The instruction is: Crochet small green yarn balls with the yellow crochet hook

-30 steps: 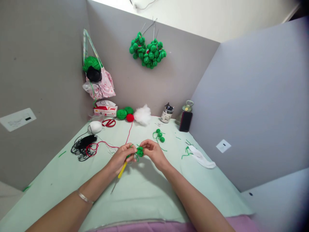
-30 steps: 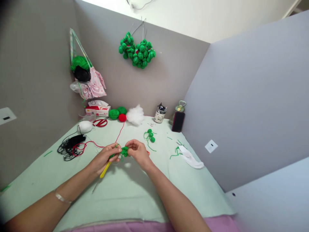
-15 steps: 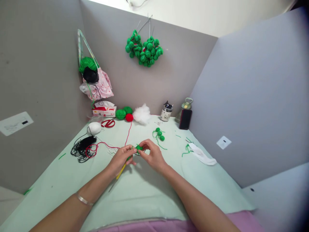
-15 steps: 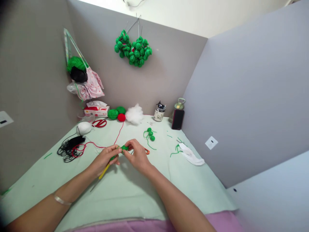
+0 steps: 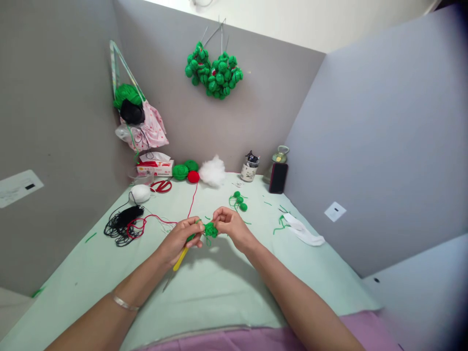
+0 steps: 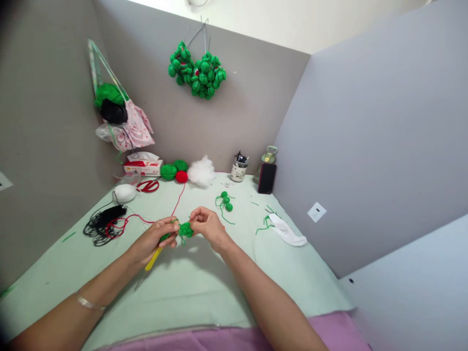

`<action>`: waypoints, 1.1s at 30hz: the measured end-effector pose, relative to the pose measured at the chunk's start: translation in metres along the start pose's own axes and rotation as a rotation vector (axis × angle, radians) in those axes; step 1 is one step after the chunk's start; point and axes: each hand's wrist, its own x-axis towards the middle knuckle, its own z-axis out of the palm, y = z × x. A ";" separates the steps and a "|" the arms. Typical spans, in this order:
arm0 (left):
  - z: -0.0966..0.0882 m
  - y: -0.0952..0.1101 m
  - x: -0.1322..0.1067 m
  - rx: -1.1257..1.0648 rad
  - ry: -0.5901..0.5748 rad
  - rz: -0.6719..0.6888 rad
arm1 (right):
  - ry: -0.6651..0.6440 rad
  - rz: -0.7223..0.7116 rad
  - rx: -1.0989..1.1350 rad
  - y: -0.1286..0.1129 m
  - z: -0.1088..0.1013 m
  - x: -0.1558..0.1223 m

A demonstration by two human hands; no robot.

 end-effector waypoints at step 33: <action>-0.005 0.003 -0.002 -0.141 -0.001 -0.034 | 0.086 0.076 0.154 -0.001 -0.006 0.002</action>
